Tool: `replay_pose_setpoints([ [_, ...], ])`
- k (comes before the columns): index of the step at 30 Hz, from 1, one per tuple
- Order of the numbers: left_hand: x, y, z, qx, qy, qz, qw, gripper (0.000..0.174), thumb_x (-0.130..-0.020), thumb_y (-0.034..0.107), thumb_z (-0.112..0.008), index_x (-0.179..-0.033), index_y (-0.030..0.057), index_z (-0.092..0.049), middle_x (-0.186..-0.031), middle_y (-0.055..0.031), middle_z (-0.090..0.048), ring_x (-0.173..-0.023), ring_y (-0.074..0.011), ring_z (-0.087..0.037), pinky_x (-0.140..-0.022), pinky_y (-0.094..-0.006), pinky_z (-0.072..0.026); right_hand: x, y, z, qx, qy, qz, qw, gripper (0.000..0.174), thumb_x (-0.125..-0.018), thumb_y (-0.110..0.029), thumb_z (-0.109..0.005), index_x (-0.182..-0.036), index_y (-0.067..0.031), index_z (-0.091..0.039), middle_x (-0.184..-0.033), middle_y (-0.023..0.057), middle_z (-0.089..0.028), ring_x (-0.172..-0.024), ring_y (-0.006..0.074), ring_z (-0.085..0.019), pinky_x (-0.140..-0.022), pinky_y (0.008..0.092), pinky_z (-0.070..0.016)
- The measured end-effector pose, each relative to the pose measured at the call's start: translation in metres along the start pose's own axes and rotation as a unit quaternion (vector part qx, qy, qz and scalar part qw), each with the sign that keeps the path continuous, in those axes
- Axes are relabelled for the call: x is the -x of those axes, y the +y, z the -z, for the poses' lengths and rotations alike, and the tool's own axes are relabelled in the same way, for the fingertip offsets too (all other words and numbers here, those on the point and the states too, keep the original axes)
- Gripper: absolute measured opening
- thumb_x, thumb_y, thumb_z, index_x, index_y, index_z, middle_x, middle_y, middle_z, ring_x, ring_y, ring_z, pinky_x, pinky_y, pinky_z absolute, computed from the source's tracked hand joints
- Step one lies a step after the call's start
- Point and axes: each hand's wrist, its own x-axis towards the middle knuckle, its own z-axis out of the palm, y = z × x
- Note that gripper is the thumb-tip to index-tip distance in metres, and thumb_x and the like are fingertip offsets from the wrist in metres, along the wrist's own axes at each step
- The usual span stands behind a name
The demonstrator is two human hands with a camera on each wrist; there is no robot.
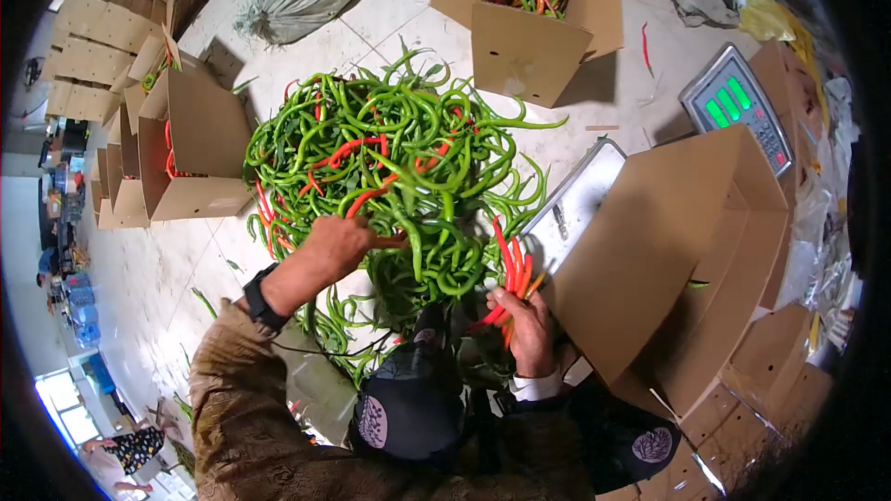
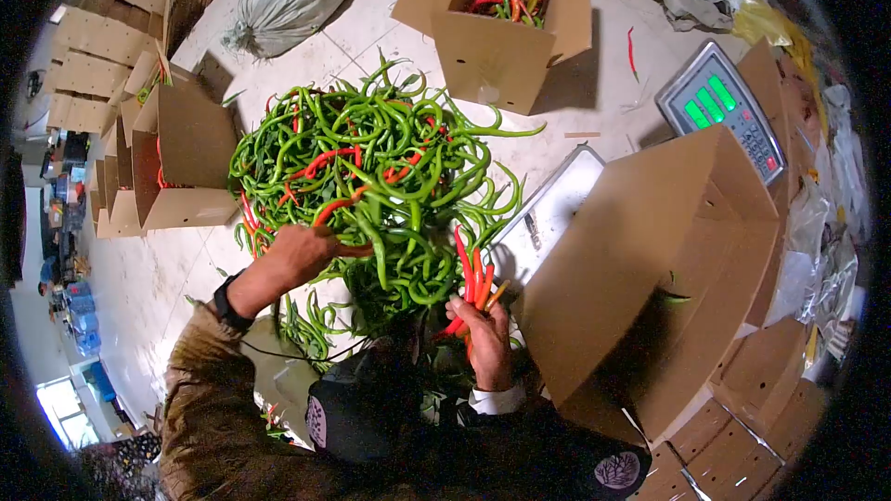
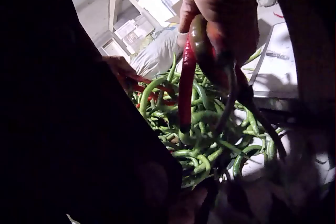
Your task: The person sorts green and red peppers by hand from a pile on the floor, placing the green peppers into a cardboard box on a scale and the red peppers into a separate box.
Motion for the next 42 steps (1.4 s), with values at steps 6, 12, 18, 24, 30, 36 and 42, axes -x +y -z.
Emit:
replay_pose_setpoints([
  [6,0.060,-0.023,0.047,0.106,0.016,0.008,0.994,0.014,-0.081,0.022,-0.069,-0.091,0.0134,-0.065,-0.086,-0.0089,-0.063,-0.080,-0.0315,-0.065,-0.063,-0.0440,-0.0507,0.024,-0.027,-0.009,0.005,0.004,0.011,1.000,0.022,-0.090,-0.009,-0.065,-0.110,-0.0010,-0.060,-0.091,0.0051,-0.064,-0.084,0.0147,-0.061,-0.081,0.0297,-0.0478],
  [12,0.118,-0.051,0.086,0.463,-0.015,0.096,0.881,0.019,-0.083,0.021,-0.074,-0.086,0.0035,-0.067,-0.058,-0.0012,-0.053,-0.057,-0.0102,-0.052,-0.054,-0.0300,-0.0427,0.042,-0.036,-0.010,-0.013,-0.052,0.082,0.995,0.025,-0.090,-0.014,-0.067,-0.111,-0.0013,-0.060,-0.092,0.0061,-0.066,-0.084,0.0140,-0.062,-0.073,0.0285,-0.0469],
  [18,0.159,-0.055,0.060,0.599,0.047,0.096,0.794,0.022,-0.082,0.020,-0.075,-0.089,0.0014,-0.066,-0.069,0.0019,-0.057,-0.065,-0.0091,-0.052,-0.058,-0.0276,-0.0416,0.058,-0.041,-0.014,0.003,-0.070,0.094,0.993,0.029,-0.087,-0.015,-0.069,-0.111,-0.0017,-0.060,-0.091,0.0054,-0.066,-0.082,0.0144,-0.062,-0.072,0.0282,-0.0463],
  [24,0.189,-0.035,0.069,0.704,0.169,0.078,0.685,0.034,-0.080,0.027,-0.076,-0.098,0.0015,-0.065,-0.076,0.0009,-0.060,-0.069,-0.0085,-0.053,-0.062,-0.0244,-0.0420,0.083,-0.058,-0.033,-0.026,-0.084,0.092,0.992,0.027,-0.086,-0.014,-0.070,-0.109,-0.0022,-0.062,-0.091,0.0058,-0.067,-0.083,0.0148,-0.062,-0.076,0.0282,-0.0474],
  [30,0.176,0.032,0.114,0.704,0.183,-0.002,0.686,0.029,-0.082,0.028,-0.075,-0.090,0.0017,-0.066,-0.070,0.0007,-0.060,-0.060,-0.0060,-0.051,-0.054,-0.0241,-0.0398,0.139,-0.112,-0.076,-0.037,-0.156,0.149,0.976,0.025,-0.087,-0.007,-0.067,-0.110,0.0021,-0.063,-0.102,0.0096,-0.068,-0.097,0.0176,-0.063,-0.089,0.0304,-0.0480],
  [36,0.174,0.114,0.150,0.739,0.058,-0.067,0.667,0.023,-0.089,0.024,-0.071,-0.096,0.0026,-0.066,-0.068,0.0040,-0.057,-0.055,-0.0018,-0.044,-0.049,-0.0188,-0.0315,0.162,-0.152,-0.085,-0.129,-0.255,0.190,0.939,0.045,-0.086,-0.009,-0.067,-0.127,-0.0016,-0.050,-0.112,0.0117,-0.064,-0.105,0.0189,-0.060,-0.095,0.0341,-0.0457],
  [42,0.172,0.147,0.089,0.796,0.060,-0.018,0.603,0.016,-0.092,0.017,-0.066,-0.097,0.0020,-0.062,-0.070,-0.0012,-0.060,-0.050,-0.0049,-0.046,-0.047,-0.0202,-0.0357,0.186,-0.143,-0.044,0.012,-0.167,0.213,0.963,0.023,-0.084,-0.005,-0.068,-0.106,-0.0035,-0.061,-0.084,-0.0033,-0.057,-0.075,0.0055,-0.051,-0.068,0.0215,-0.0415],
])
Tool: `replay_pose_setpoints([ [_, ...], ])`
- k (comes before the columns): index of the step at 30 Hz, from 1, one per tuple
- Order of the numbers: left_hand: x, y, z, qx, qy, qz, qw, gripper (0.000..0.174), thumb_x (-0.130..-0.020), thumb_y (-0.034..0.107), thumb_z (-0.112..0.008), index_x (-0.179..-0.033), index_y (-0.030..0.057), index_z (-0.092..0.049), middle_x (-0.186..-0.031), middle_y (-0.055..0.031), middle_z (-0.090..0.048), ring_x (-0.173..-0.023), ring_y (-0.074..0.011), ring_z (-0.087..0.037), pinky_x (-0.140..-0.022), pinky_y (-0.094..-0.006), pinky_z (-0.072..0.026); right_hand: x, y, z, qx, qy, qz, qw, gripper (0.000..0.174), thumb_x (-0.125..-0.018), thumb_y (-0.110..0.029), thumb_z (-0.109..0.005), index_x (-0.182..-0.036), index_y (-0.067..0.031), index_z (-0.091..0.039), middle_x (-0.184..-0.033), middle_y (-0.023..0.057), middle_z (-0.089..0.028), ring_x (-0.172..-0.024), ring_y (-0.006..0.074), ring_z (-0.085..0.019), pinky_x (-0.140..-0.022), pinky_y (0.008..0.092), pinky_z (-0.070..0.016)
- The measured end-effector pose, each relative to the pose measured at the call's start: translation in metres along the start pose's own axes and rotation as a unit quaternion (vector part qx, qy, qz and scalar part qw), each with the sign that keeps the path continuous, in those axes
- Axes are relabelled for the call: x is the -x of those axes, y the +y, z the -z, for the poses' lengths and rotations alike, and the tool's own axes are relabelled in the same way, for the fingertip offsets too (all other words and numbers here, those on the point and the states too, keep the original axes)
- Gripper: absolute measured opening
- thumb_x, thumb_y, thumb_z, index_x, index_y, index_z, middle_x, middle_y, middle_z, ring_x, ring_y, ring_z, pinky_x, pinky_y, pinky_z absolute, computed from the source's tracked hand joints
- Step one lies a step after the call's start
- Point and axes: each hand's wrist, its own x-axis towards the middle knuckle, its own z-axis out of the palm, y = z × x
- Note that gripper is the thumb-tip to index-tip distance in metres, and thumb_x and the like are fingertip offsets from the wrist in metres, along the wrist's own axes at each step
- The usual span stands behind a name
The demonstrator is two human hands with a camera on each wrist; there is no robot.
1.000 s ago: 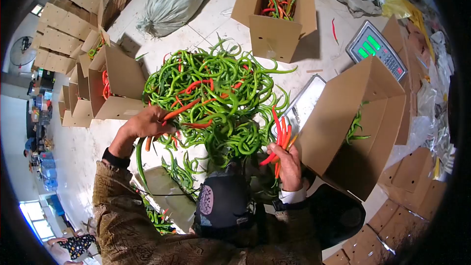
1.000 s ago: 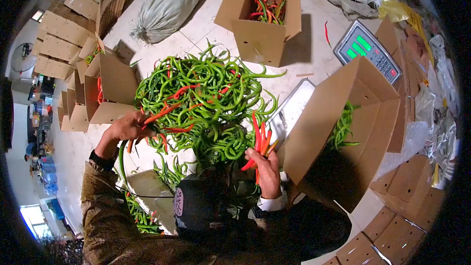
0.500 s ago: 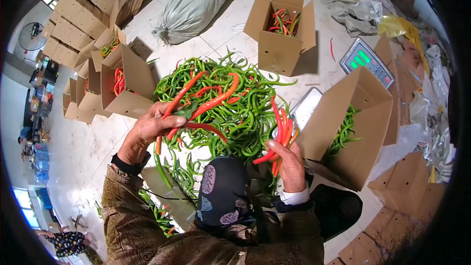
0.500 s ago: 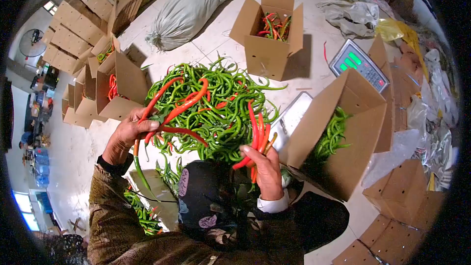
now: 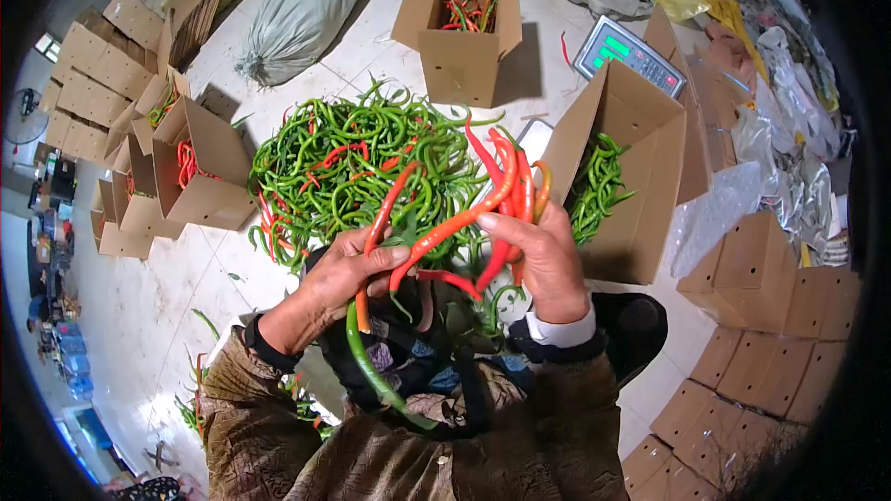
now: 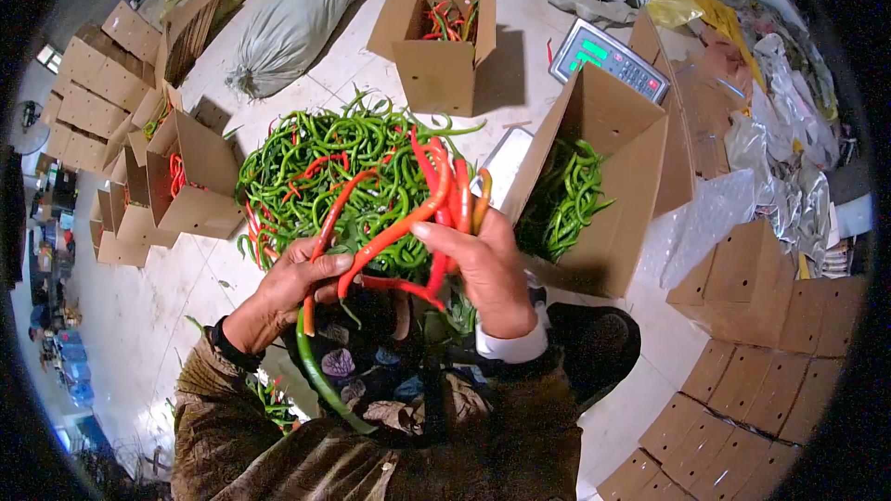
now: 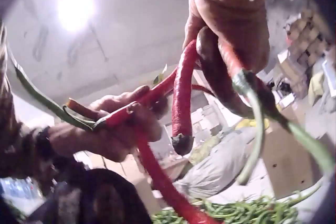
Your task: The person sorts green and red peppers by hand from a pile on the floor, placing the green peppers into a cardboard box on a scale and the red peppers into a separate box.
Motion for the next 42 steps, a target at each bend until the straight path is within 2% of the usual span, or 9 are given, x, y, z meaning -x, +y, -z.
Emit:
replay_pose_setpoints([
  [3,0.005,-0.039,-0.003,0.213,0.030,0.050,0.975,0.009,-0.092,0.012,-0.062,-0.096,0.0041,-0.060,-0.071,-0.0060,-0.063,-0.045,-0.0095,-0.049,-0.042,-0.0241,-0.0389,0.018,0.017,0.021,-0.042,0.020,-0.053,0.997,0.024,-0.081,-0.009,-0.071,-0.103,-0.0041,-0.062,-0.082,-0.0021,-0.059,-0.072,0.0070,-0.054,-0.066,0.0217,-0.0428],
  [8,0.016,-0.064,-0.055,0.265,0.000,0.093,0.960,0.012,-0.093,0.009,-0.061,-0.101,0.0009,-0.061,-0.079,-0.0062,-0.062,-0.049,-0.0058,-0.044,-0.043,-0.0196,-0.0358,0.038,0.061,0.013,-0.005,-0.074,-0.137,0.988,0.026,-0.086,-0.020,-0.068,-0.108,-0.0065,-0.062,-0.088,0.0001,-0.062,-0.075,0.0089,-0.058,-0.066,0.0232,-0.0458],
  [14,0.009,-0.095,-0.061,0.273,0.016,0.131,0.953,0.014,-0.095,0.017,-0.060,-0.098,0.0041,-0.060,-0.075,-0.0038,-0.059,-0.044,-0.0054,-0.040,-0.045,-0.0226,-0.0366,0.061,0.094,0.023,-0.088,-0.067,-0.154,0.982,0.030,-0.088,-0.009,-0.067,-0.116,-0.0035,-0.058,-0.092,0.0020,-0.062,-0.079,0.0107,-0.060,-0.070,0.0230,-0.0503],
  [18,0.008,-0.107,-0.055,0.300,-0.004,0.135,0.944,0.019,-0.097,0.024,-0.058,-0.098,0.0052,-0.060,-0.077,-0.0007,-0.059,-0.042,-0.0032,-0.036,-0.045,-0.0202,-0.0344,0.069,0.098,0.041,-0.117,-0.038,-0.166,0.978,0.053,-0.086,0.001,-0.066,-0.135,0.0007,-0.046,-0.113,0.0084,-0.062,-0.096,0.0172,-0.062,-0.088,0.0294,-0.0492],
  [24,0.004,-0.114,-0.038,0.373,-0.060,0.034,0.925,0.018,-0.098,0.022,-0.055,-0.095,0.0039,-0.058,-0.078,-0.0006,-0.055,-0.039,-0.0021,-0.034,-0.042,-0.0202,-0.0324,0.089,0.091,0.086,0.075,-0.082,-0.235,0.966,0.035,-0.083,-0.005,-0.071,-0.115,-0.0003,-0.058,-0.105,0.0047,-0.063,-0.092,0.0124,-0.061,-0.082,0.0276,-0.0493],
  [26,0.001,-0.112,-0.046,0.385,-0.062,0.036,0.920,0.017,-0.098,0.020,-0.055,-0.096,0.0033,-0.057,-0.079,-0.0020,-0.056,-0.039,-0.0016,-0.034,-0.041,-0.0200,-0.0322,0.094,0.085,0.074,0.078,-0.142,-0.298,0.941,0.035,-0.083,-0.005,-0.071,-0.115,-0.0019,-0.057,-0.102,0.0034,-0.064,-0.092,0.0114,-0.060,-0.082,0.0266,-0.0488],
  [30,-0.005,-0.114,-0.053,0.402,-0.092,0.010,0.911,0.018,-0.097,0.020,-0.056,-0.103,0.0035,-0.055,-0.081,-0.0034,-0.056,-0.040,-0.0011,-0.035,-0.041,-0.0204,-0.0330,0.109,0.110,0.054,-0.051,-0.192,-0.241,0.950,0.036,-0.084,-0.008,-0.069,-0.116,-0.0028,-0.055,-0.096,0.0028,-0.064,-0.090,0.0129,-0.061,-0.083,0.0282,-0.0484],
  [38,-0.012,-0.098,-0.061,0.363,0.027,-0.132,0.922,0.037,-0.099,0.031,-0.053,-0.127,0.0073,-0.049,-0.104,-0.0089,-0.061,-0.048,-0.0061,-0.039,-0.044,-0.0203,-0.0344,0.114,0.082,0.053,-0.012,-0.005,-0.271,0.963,0.031,-0.081,-0.008,-0.069,-0.111,-0.0032,-0.059,-0.085,0.0033,-0.061,-0.078,0.0146,-0.060,-0.072,0.0276,-0.0484],
  [42,-0.018,-0.111,-0.052,0.389,0.005,-0.148,0.909,0.045,-0.102,0.036,-0.046,-0.137,0.0094,-0.043,-0.125,-0.0153,-0.059,-0.054,-0.0087,-0.042,-0.045,-0.0200,-0.0352,0.118,0.100,0.061,0.024,-0.027,-0.224,0.974,0.031,-0.082,-0.004,-0.068,-0.112,-0.0025,-0.059,-0.088,0.0030,-0.062,-0.081,0.0142,-0.060,-0.074,0.0265,-0.0476],
])
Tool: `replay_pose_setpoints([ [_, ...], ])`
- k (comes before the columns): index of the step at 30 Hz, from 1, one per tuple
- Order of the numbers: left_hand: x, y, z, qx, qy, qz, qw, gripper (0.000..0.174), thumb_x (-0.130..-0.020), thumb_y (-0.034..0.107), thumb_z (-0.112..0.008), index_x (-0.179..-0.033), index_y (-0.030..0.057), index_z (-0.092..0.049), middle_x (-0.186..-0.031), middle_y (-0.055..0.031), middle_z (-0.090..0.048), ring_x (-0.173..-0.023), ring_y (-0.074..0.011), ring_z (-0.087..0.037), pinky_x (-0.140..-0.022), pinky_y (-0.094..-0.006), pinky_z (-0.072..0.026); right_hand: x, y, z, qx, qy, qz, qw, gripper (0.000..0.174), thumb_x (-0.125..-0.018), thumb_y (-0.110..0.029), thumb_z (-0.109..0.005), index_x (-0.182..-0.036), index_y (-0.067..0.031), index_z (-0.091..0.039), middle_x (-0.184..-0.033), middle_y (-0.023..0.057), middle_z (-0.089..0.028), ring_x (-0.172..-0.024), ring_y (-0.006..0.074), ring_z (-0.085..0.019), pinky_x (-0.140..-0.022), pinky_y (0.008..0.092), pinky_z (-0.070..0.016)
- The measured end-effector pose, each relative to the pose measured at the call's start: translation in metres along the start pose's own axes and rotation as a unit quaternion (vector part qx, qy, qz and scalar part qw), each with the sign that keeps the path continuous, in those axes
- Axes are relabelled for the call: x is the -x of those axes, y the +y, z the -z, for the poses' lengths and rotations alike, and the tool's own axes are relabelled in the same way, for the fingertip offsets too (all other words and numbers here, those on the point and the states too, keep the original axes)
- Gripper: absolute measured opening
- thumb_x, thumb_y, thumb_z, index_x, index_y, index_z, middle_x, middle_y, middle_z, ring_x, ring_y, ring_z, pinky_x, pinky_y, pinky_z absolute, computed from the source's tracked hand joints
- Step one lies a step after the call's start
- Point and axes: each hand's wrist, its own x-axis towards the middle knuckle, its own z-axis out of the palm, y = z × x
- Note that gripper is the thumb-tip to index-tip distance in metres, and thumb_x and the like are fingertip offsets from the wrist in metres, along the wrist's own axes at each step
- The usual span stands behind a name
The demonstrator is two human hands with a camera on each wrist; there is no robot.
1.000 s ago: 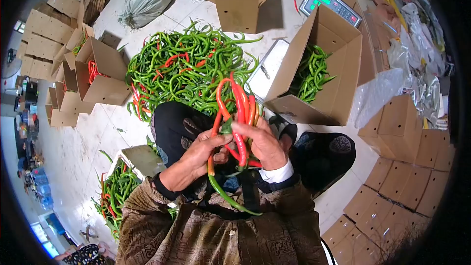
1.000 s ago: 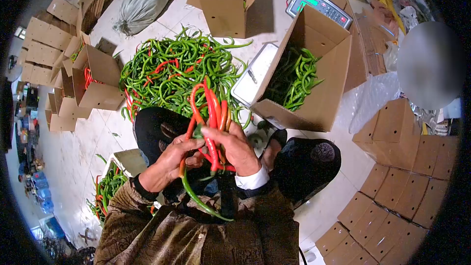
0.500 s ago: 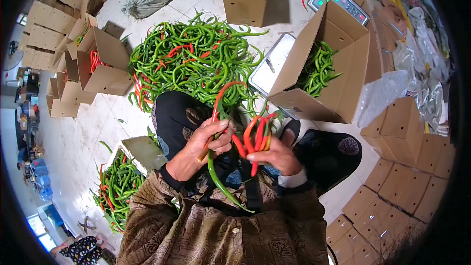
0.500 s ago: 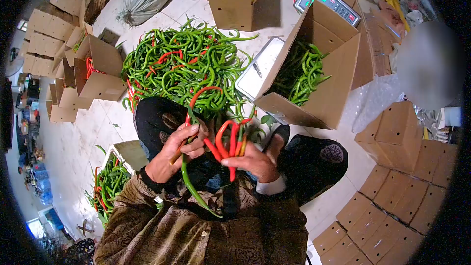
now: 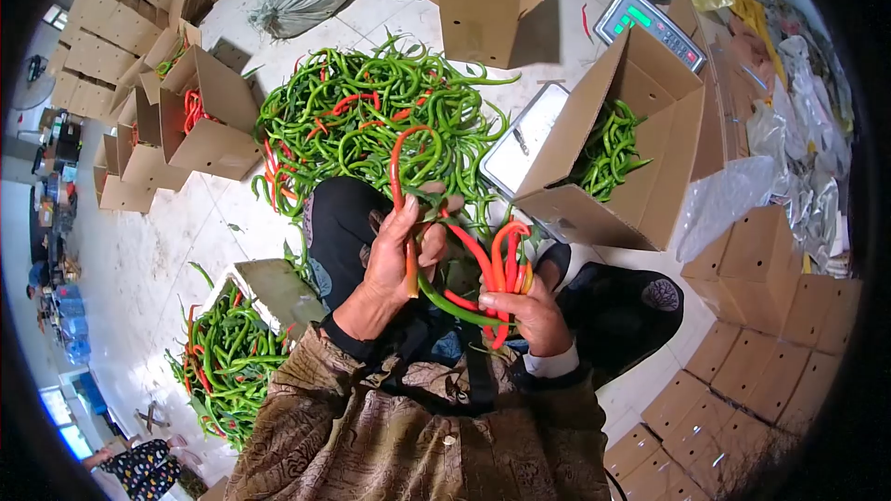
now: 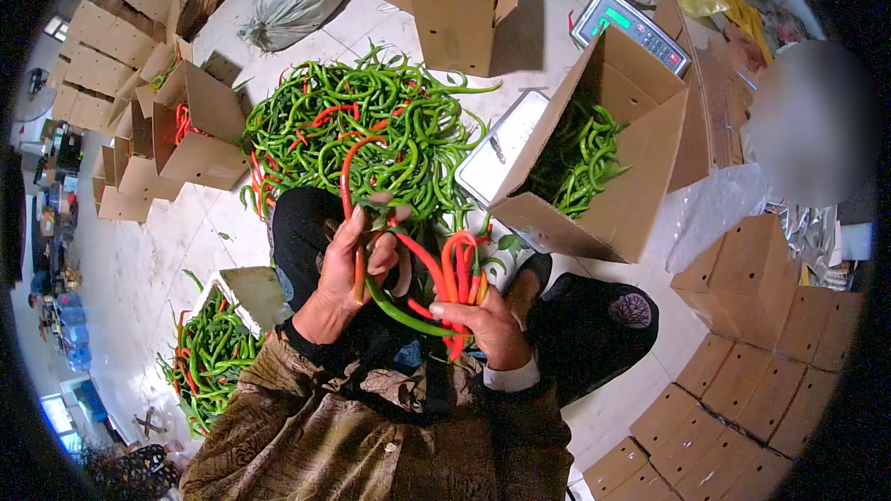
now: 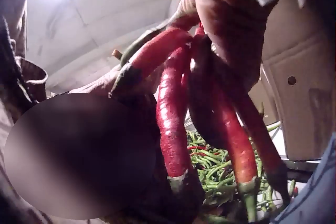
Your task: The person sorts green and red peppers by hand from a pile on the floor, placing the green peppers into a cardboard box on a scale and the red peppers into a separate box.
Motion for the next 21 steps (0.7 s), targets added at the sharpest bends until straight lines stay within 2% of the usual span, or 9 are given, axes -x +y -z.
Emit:
replay_pose_setpoints([
  [8,0.001,-0.015,0.006,0.051,0.075,0.003,0.996,0.044,-0.102,0.040,-0.045,-0.133,0.0078,-0.046,-0.125,-0.0173,-0.057,-0.064,-0.0096,-0.054,-0.047,-0.0202,-0.0400,0.011,-0.006,-0.014,0.037,-0.153,-0.044,0.987,0.044,-0.077,0.001,-0.073,-0.117,-0.0016,-0.056,-0.095,0.0034,-0.064,-0.090,0.0128,-0.062,-0.078,0.0250,-0.0490],
  [10,0.003,-0.016,0.001,0.077,0.060,0.003,0.995,0.045,-0.101,0.041,-0.047,-0.130,0.0064,-0.049,-0.120,-0.0147,-0.059,-0.071,-0.0132,-0.058,-0.055,-0.0225,-0.0454,0.007,0.007,-0.020,0.069,-0.162,-0.028,0.984,0.046,-0.076,0.002,-0.074,-0.118,-0.0023,-0.055,-0.095,0.0027,-0.064,-0.091,0.0129,-0.063,-0.078,0.0248,-0.0498],
  [12,0.005,-0.009,-0.026,0.004,0.150,-0.032,0.988,0.045,-0.100,0.041,-0.048,-0.127,0.0039,-0.052,-0.121,-0.0128,-0.059,-0.090,-0.0190,-0.060,-0.074,-0.0289,-0.0495,0.007,0.015,-0.026,0.127,-0.148,0.025,0.981,0.045,-0.077,0.000,-0.075,-0.118,-0.0022,-0.055,-0.095,0.0031,-0.064,-0.091,0.0133,-0.064,-0.079,0.0258,-0.0502],
  [13,0.008,-0.002,-0.022,-0.001,0.105,-0.079,0.991,0.045,-0.100,0.039,-0.050,-0.123,0.0019,-0.054,-0.122,-0.0118,-0.059,-0.111,-0.0232,-0.055,-0.092,-0.0360,-0.0452,0.009,0.008,-0.025,0.106,-0.153,-0.014,0.982,0.045,-0.077,0.000,-0.074,-0.118,-0.0020,-0.055,-0.096,0.0042,-0.065,-0.090,0.0131,-0.064,-0.079,0.0258,-0.0500],
  [14,0.015,0.016,-0.022,-0.044,0.070,-0.108,0.991,0.043,-0.099,0.037,-0.051,-0.122,0.0019,-0.056,-0.126,-0.0117,-0.058,-0.119,-0.0239,-0.051,-0.097,-0.0383,-0.0429,0.011,0.000,-0.019,0.108,-0.154,-0.012,0.982,0.045,-0.077,0.000,-0.074,-0.118,-0.0020,-0.055,-0.096,0.0042,-0.065,-0.090,0.0131,-0.064,-0.079,0.0258,-0.0500],
  [16,0.044,0.054,-0.016,-0.104,0.072,-0.142,0.982,0.033,-0.094,0.028,-0.060,-0.116,0.0034,-0.057,-0.112,-0.0136,-0.062,-0.113,-0.0246,-0.057,-0.096,-0.0403,-0.0461,0.017,-0.014,-0.009,0.032,-0.123,-0.043,0.991,0.044,-0.076,0.002,-0.073,-0.115,-0.0013,-0.056,-0.095,0.0044,-0.064,-0.089,0.0132,-0.063,-0.078,0.0263,-0.0494],
  [19,0.102,0.112,0.002,-0.185,0.167,-0.185,0.951,0.022,-0.092,0.023,-0.061,-0.102,0.0056,-0.052,-0.082,-0.0037,-0.057,-0.070,-0.0170,-0.058,-0.062,-0.0317,-0.0510,0.013,-0.010,0.007,-0.024,-0.099,0.015,0.995,0.045,-0.075,-0.002,-0.069,-0.117,-0.0010,-0.053,-0.091,0.0070,-0.063,-0.084,0.0171,-0.063,-0.075,0.0297,-0.0498],
  [20,0.116,0.124,0.006,-0.236,0.181,-0.178,0.938,0.021,-0.093,0.023,-0.060,-0.102,0.0052,-0.052,-0.078,-0.0030,-0.055,-0.064,-0.0142,-0.051,-0.060,-0.0299,-0.0469,0.012,-0.003,0.014,-0.049,-0.118,0.033,0.991,0.045,-0.075,-0.004,-0.068,-0.118,-0.0009,-0.052,-0.090,0.0084,-0.063,-0.083,0.0189,-0.063,-0.075,0.0310,-0.0500],
  [21,0.131,0.132,0.023,-0.278,0.204,-0.152,0.926,0.024,-0.095,0.023,-0.057,-0.108,0.0030,-0.053,-0.083,-0.0055,-0.058,-0.072,-0.0172,-0.058,-0.069,-0.0306,-0.0499,0.011,-0.008,0.011,-0.073,-0.127,0.043,0.988,0.049,-0.075,-0.008,-0.066,-0.121,-0.0011,-0.050,-0.090,0.0109,-0.063,-0.082,0.0207,-0.062,-0.076,0.0318,-0.0500],
])
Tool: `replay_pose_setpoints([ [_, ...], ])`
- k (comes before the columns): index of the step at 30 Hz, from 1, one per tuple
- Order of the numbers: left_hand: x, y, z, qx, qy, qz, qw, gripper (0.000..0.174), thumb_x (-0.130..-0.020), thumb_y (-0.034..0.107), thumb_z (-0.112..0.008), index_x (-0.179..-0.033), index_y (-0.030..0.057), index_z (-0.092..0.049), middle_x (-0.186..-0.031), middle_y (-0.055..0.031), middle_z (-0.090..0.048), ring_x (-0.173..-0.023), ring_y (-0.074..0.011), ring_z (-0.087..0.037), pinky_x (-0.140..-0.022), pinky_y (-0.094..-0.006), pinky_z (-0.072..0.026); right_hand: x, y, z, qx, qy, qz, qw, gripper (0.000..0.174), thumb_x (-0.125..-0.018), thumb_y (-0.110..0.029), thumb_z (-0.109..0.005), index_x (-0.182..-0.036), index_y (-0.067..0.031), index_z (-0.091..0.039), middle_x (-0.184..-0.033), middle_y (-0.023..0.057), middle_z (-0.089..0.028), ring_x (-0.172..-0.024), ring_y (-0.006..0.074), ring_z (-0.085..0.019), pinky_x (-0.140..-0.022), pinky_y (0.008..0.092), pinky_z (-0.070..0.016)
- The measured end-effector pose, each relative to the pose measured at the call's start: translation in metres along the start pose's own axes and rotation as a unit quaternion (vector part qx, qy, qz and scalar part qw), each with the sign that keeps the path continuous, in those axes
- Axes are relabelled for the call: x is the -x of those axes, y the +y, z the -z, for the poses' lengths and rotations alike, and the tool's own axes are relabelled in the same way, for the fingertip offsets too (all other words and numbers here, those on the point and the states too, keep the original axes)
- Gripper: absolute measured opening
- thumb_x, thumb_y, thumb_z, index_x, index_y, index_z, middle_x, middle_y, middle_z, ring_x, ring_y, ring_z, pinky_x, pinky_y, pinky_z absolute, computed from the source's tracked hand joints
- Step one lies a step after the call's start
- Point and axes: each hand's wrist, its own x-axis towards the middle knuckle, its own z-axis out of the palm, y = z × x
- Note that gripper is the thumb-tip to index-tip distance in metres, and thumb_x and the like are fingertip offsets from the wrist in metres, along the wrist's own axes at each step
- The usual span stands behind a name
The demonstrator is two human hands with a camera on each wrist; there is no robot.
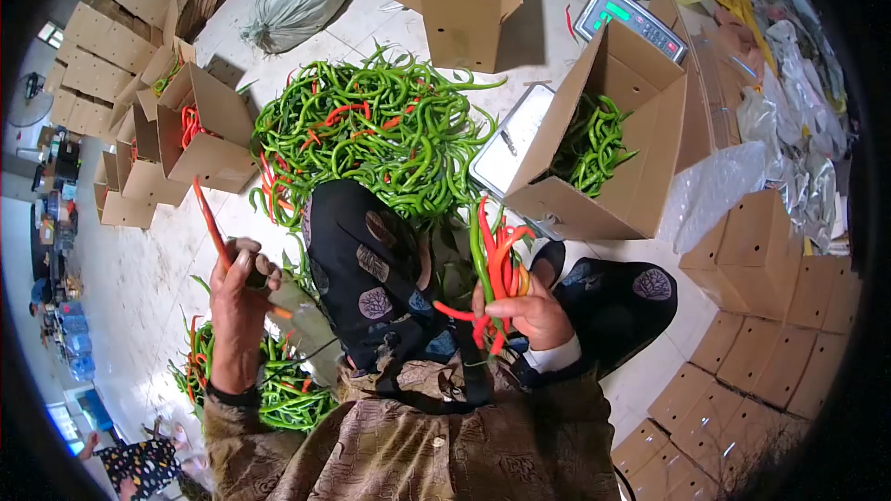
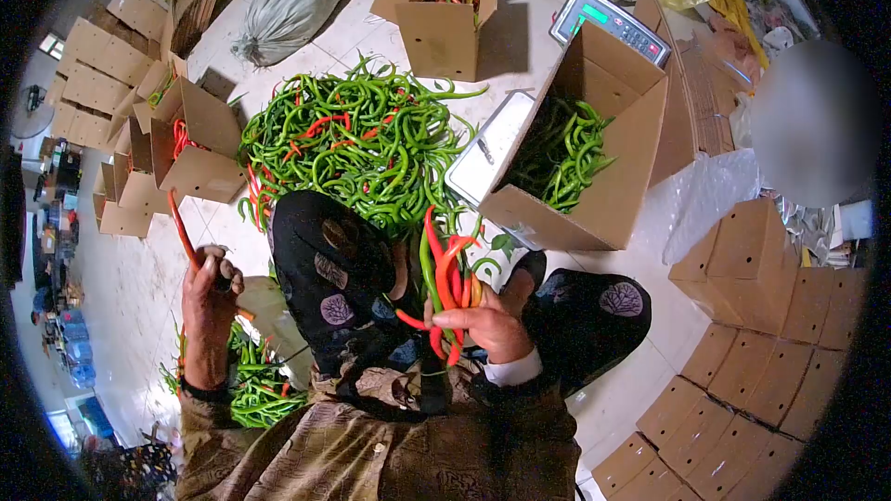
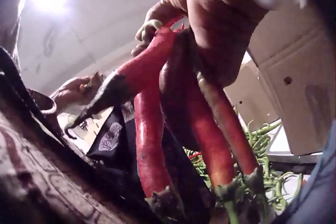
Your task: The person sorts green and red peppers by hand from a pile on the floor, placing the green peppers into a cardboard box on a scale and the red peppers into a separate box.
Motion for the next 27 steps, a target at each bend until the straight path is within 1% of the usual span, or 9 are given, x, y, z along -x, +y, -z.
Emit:
replay_pose_setpoints([
  [3,0.020,-0.030,0.066,-0.341,0.086,-0.030,0.936,0.046,-0.095,0.019,-0.056,-0.135,-0.0032,-0.047,-0.119,-0.0129,-0.060,-0.104,-0.0203,-0.060,-0.090,-0.0323,-0.0483,-0.011,0.003,0.003,-0.061,-0.026,0.030,0.997,0.045,-0.079,-0.002,-0.067,-0.120,-0.0017,-0.051,-0.094,0.0089,-0.064,-0.086,0.0203,-0.064,-0.078,0.0327,-0.0509],
  [7,0.074,-0.101,0.244,-0.354,0.259,-0.046,0.897,0.052,-0.092,0.015,-0.057,-0.138,-0.0040,-0.044,-0.131,-0.0165,-0.055,-0.112,-0.0259,-0.056,-0.098,-0.0361,-0.0430,-0.019,0.006,0.001,-0.082,0.005,0.043,0.996,0.046,-0.078,-0.002,-0.067,-0.121,-0.0020,-0.051,-0.094,0.0086,-0.063,-0.086,0.0209,-0.064,-0.082,0.0353,-0.0508],
  [9,0.108,-0.111,0.323,-0.551,0.244,-0.029,0.798,0.058,-0.089,0.016,-0.060,-0.140,-0.0045,-0.041,-0.131,-0.0199,-0.054,-0.115,-0.0315,-0.054,-0.100,-0.0393,-0.0409,-0.024,0.007,0.006,-0.086,-0.005,0.051,0.995,0.045,-0.078,-0.002,-0.067,-0.121,-0.0021,-0.052,-0.100,0.0093,-0.064,-0.089,0.0212,-0.064,-0.087,0.0363,-0.0498],
  [10,0.125,-0.114,0.312,-0.711,0.315,-0.043,0.628,0.064,-0.087,0.017,-0.061,-0.142,-0.0045,-0.037,-0.133,-0.0232,-0.052,-0.120,-0.0341,-0.051,-0.103,-0.0410,-0.0381,-0.027,0.004,0.003,-0.080,0.009,0.042,0.996,0.044,-0.079,-0.002,-0.066,-0.121,-0.0020,-0.053,-0.104,0.0098,-0.064,-0.093,0.0212,-0.064,-0.090,0.0362,-0.0489],
  [11,0.125,-0.103,0.276,-0.708,0.288,-0.165,0.623,0.066,-0.088,0.017,-0.061,-0.145,-0.0032,-0.034,-0.138,-0.0229,-0.049,-0.128,-0.0329,-0.045,-0.108,-0.0409,-0.0335,-0.029,0.001,-0.001,-0.077,0.025,0.034,0.996,0.044,-0.079,-0.002,-0.066,-0.121,-0.0020,-0.054,-0.108,0.0103,-0.065,-0.098,0.0212,-0.063,-0.092,0.0360,-0.0480],
  [15,0.075,-0.037,0.010,-0.255,0.059,-0.035,0.964,0.072,-0.086,0.015,-0.066,-0.147,-0.0015,-0.032,-0.140,-0.0194,-0.048,-0.129,-0.0302,-0.047,-0.108,-0.0408,-0.0365,-0.053,-0.008,-0.025,-0.085,0.038,0.051,0.994,0.051,-0.082,0.000,-0.066,-0.131,-0.0015,-0.051,-0.126,0.0143,-0.061,-0.119,0.0233,-0.056,-0.104,0.0381,-0.0422],
  [19,0.013,-0.062,-0.128,-0.355,-0.218,-0.162,0.895,0.094,-0.078,0.029,-0.078,-0.148,-0.0025,-0.023,-0.140,-0.0253,-0.045,-0.128,-0.0352,-0.048,-0.106,-0.0414,-0.0382,-0.062,-0.007,-0.050,-0.101,0.099,0.088,0.986,0.059,-0.084,-0.002,-0.068,-0.138,-0.0038,-0.046,-0.135,0.0116,-0.056,-0.123,0.0215,-0.053,-0.106,0.0336,-0.0392],
  [25,-0.050,-0.076,-0.193,-0.341,-0.282,-0.258,0.859,0.079,-0.078,0.021,-0.076,-0.142,-0.0019,-0.037,-0.113,-0.0195,-0.059,-0.099,-0.0312,-0.061,-0.088,-0.0380,-0.0485,-0.063,-0.027,-0.027,-0.210,0.013,0.105,0.972,0.042,-0.098,-0.032,-0.058,-0.131,-0.0085,-0.049,-0.124,0.0042,-0.055,-0.117,0.0151,-0.051,-0.099,0.0333,-0.0425],
  [27,-0.058,-0.046,-0.196,-0.232,-0.313,-0.046,0.920,0.068,-0.078,0.015,-0.073,-0.138,-0.0008,-0.045,-0.116,-0.0082,-0.062,-0.098,-0.0196,-0.062,-0.087,-0.0295,-0.0494,-0.061,-0.028,-0.010,0.021,-0.025,0.085,0.996,0.051,-0.099,-0.032,-0.056,-0.138,-0.0033,-0.043,-0.133,0.0065,-0.051,-0.125,0.0167,-0.047,-0.103,0.0327,-0.0396],
])
